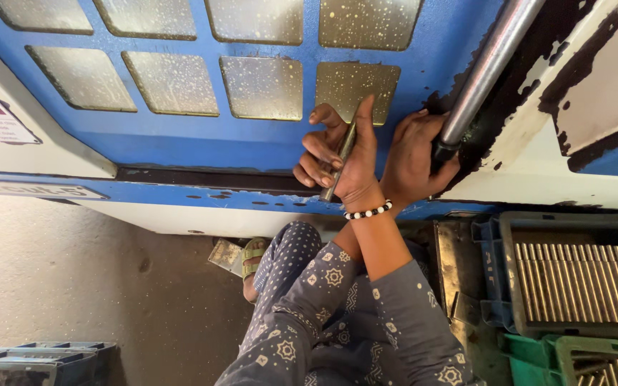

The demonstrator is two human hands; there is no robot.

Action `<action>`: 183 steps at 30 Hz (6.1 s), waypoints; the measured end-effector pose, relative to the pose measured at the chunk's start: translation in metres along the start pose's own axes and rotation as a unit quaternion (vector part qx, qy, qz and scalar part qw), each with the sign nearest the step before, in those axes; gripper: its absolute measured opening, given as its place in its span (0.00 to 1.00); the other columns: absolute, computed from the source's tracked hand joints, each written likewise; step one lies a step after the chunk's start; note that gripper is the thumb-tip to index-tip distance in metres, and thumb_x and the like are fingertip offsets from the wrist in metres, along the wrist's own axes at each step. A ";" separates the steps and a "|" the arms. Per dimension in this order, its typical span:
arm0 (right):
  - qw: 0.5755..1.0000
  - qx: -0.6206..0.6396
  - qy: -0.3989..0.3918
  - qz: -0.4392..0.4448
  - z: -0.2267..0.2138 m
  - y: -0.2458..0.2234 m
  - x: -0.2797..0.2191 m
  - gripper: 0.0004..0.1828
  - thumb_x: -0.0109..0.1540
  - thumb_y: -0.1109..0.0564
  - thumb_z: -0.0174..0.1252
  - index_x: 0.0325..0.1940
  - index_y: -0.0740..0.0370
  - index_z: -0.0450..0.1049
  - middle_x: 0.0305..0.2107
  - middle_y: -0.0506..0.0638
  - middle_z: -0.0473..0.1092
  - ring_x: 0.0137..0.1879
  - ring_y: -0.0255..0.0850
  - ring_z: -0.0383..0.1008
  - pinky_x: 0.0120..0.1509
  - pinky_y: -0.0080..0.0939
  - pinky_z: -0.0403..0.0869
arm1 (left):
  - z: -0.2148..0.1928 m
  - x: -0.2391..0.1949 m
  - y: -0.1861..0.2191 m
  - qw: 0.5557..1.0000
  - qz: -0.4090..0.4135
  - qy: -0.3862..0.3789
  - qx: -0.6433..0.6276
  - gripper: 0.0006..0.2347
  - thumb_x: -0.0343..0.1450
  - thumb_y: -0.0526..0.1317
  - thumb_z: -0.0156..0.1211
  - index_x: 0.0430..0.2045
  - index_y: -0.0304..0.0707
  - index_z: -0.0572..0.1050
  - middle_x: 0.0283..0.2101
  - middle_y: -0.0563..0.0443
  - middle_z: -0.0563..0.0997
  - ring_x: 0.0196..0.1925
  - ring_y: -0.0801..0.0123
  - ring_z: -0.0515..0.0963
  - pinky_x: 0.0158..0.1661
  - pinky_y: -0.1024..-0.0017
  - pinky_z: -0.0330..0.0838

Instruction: The person uses a metal rod to scrape and clean the surface of a blue industrial machine. They then open a side panel, wipe the interior with a cloth, and close the panel. The person repeats the scraping and cleaning process on the machine's surface.

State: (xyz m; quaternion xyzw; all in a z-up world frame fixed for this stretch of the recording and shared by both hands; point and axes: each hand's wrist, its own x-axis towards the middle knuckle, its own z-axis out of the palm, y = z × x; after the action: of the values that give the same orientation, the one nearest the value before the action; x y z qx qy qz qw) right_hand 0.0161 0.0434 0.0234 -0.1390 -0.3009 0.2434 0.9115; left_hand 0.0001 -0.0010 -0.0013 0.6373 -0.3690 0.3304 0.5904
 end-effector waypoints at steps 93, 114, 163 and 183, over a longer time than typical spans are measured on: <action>0.542 -0.662 0.136 0.500 -0.068 0.076 -0.011 0.25 0.59 0.59 0.61 0.61 0.52 0.68 0.25 0.57 0.77 0.25 0.42 0.78 0.25 0.44 0.72 | 0.007 -0.003 -0.011 0.998 0.059 0.024 0.003 0.27 0.64 0.33 0.67 0.56 0.32 0.61 0.54 0.40 0.75 0.55 0.52 0.77 0.68 0.50 0.64; 0.606 -0.746 0.056 0.271 -0.067 0.069 0.003 0.16 0.58 0.46 0.68 0.37 0.61 0.80 0.29 0.51 0.78 0.36 0.42 0.78 0.43 0.44 0.74 | 0.006 -0.002 -0.010 0.998 0.055 0.019 0.009 0.27 0.64 0.32 0.66 0.57 0.31 0.62 0.54 0.39 0.75 0.55 0.51 0.77 0.68 0.50 0.64; 0.455 -0.847 -0.002 -0.275 0.053 0.037 0.004 0.16 0.61 0.48 0.68 0.31 0.59 0.71 0.20 0.49 0.68 0.26 0.48 0.70 0.33 0.46 0.67 | 0.005 0.003 0.009 0.998 0.006 0.038 0.045 0.21 0.66 0.33 0.66 0.52 0.31 0.65 0.42 0.47 0.78 0.50 0.52 0.78 0.67 0.52 0.64; 0.804 -0.400 0.366 -0.245 0.004 0.032 0.005 0.22 0.72 0.40 0.47 0.35 0.60 0.65 0.17 0.41 0.55 0.20 0.28 0.53 0.21 0.31 0.54 | 0.000 0.003 0.006 0.998 0.032 0.027 0.050 0.19 0.66 0.33 0.66 0.49 0.31 0.66 0.47 0.41 0.75 0.51 0.48 0.76 0.66 0.51 0.66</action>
State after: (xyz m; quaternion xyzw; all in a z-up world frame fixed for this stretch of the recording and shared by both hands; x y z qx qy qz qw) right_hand 0.0053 0.0733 0.0164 -0.4919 -0.0402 -0.1987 0.8467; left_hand -0.0033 -0.0013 0.0044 0.6445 -0.3561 0.3842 0.5570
